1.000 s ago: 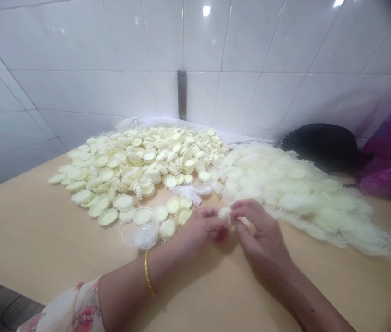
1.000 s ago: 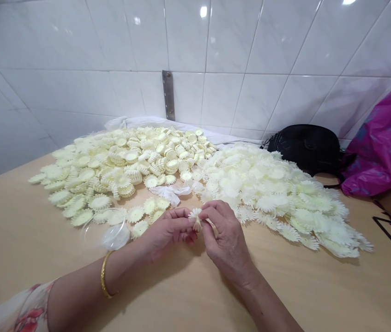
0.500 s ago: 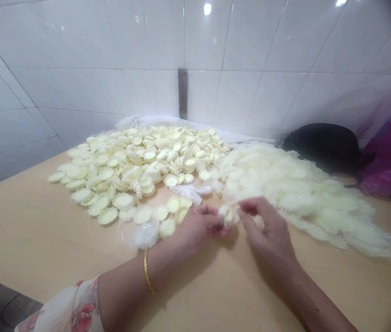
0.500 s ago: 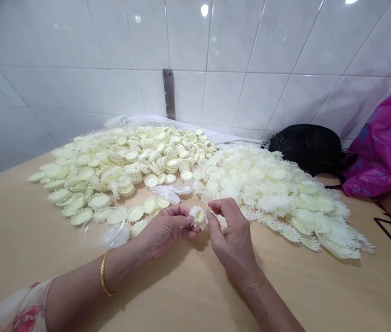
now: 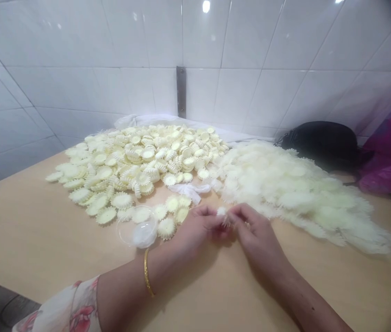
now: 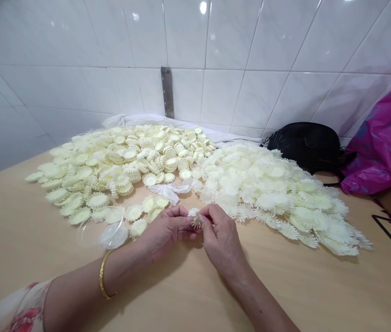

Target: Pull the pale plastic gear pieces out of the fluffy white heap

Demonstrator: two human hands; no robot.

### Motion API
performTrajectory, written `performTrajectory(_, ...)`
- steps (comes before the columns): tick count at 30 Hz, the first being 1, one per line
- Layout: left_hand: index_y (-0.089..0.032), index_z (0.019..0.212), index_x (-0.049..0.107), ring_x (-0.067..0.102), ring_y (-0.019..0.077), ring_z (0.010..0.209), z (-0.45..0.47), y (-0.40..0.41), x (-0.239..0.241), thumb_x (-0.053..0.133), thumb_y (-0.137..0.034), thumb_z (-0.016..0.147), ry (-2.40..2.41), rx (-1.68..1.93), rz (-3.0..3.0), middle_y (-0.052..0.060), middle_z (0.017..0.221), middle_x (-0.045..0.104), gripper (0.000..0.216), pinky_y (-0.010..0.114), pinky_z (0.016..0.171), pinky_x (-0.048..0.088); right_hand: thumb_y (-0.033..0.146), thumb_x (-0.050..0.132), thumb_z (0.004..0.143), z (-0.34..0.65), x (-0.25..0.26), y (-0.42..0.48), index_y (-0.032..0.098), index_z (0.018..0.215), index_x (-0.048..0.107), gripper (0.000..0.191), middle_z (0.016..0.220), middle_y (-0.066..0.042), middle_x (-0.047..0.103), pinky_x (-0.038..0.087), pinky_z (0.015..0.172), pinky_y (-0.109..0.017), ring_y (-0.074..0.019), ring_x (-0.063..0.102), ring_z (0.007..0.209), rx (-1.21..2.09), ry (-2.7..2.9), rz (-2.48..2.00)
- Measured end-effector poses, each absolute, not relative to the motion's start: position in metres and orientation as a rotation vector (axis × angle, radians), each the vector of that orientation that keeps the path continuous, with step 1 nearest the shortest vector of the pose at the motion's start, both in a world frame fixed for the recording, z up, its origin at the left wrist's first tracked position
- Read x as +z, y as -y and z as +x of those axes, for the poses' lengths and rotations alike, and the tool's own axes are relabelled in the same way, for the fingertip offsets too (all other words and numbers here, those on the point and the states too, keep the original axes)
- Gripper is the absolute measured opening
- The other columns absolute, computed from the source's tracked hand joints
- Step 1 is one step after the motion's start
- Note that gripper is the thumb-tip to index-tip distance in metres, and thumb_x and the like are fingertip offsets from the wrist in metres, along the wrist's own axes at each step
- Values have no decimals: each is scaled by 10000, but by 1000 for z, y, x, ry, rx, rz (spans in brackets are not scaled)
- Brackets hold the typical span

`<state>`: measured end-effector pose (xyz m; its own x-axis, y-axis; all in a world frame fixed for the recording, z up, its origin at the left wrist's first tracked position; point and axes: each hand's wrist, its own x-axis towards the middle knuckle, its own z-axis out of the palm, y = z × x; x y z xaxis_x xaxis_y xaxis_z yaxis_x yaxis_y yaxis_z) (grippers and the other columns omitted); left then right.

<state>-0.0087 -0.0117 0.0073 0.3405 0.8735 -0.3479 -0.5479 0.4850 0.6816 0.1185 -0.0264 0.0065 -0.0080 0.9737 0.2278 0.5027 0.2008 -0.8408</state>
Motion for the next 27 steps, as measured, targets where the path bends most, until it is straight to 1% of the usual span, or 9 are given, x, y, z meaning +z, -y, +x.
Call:
performTrajectory(3, -137, 643, 471, 606, 166, 582, -13, 6, 5, 545, -50, 711, -844, 977, 584, 84, 594, 616, 133, 280, 572, 450, 274, 430, 826, 124, 5, 24, 205, 658, 446, 181, 581, 29, 480, 348, 532, -240, -132, 446, 565, 643, 1556, -1478)
performTrajectory(6, -123, 653, 494, 612, 158, 602, -14, 3, 4, 529, -60, 734, -874, 998, 628, 88, 620, 619, 108, 271, 596, 455, 293, 429, 818, 129, 4, 20, 205, 652, 438, 188, 590, 27, 479, 339, 534, -243, -136, 441, 576, 620, 1503, -1525)
performTrajectory(10, -124, 644, 498, 603, 136, 585, -12, 5, 7, 538, -60, 726, -899, 1052, 645, 54, 591, 598, 112, 254, 597, 452, 302, 425, 803, 135, 4, 15, 204, 645, 441, 187, 592, 16, 493, 341, 533, -252, -146, 450, 576, 578, 1529, -1573)
performTrajectory(13, -145, 632, 466, 592, 123, 558, -12, 6, 11, 529, -67, 731, -923, 1140, 601, 13, 548, 565, 141, 246, 578, 445, 289, 430, 782, 145, 6, 9, 202, 650, 461, 162, 588, 5, 503, 346, 549, -267, -159, 464, 583, 438, 1483, -1656)
performTrajectory(15, -156, 629, 447, 598, 130, 570, -14, 4, 12, 545, -99, 732, -952, 1179, 593, 4, 549, 563, 153, 255, 585, 447, 285, 449, 761, 153, 7, 5, 195, 656, 487, 143, 604, -7, 528, 357, 567, -275, -170, 485, 609, 396, 1402, -1694)
performTrajectory(18, -162, 635, 452, 605, 146, 591, -17, 2, 10, 591, -141, 701, -954, 1176, 646, 2, 560, 569, 155, 276, 603, 451, 306, 488, 742, 161, 9, 3, 185, 645, 521, 158, 615, -11, 548, 373, 571, -266, -165, 500, 620, 510, 1351, -1637)
performTrajectory(22, -161, 644, 467, 581, 130, 543, -17, 3, 10, 604, -153, 676, -942, 1166, 677, -5, 539, 559, 141, 255, 580, 424, 341, 498, 758, 155, 6, 5, 174, 634, 554, 216, 600, -3, 542, 388, 580, -264, -153, 503, 605, 679, 1430, -1496)
performTrajectory(24, -160, 643, 467, 570, 119, 531, -16, 4, 11, 600, -157, 677, -952, 1167, 675, -6, 534, 555, 138, 238, 566, 404, 328, 490, 771, 152, 3, 6, 169, 674, 596, 214, 658, -21, 583, 401, 626, -290, -172, 529, 658, 663, 1513, -1517)
performTrajectory(27, -160, 643, 470, 559, 111, 529, -16, 4, 12, 593, -149, 684, -965, 1147, 671, -5, 531, 553, 130, 231, 561, 389, 298, 473, 794, 149, 0, 7, 171, 818, 644, 215, 816, -55, 635, 406, 706, -333, -208, 556, 776, 506, 1586, -1579)
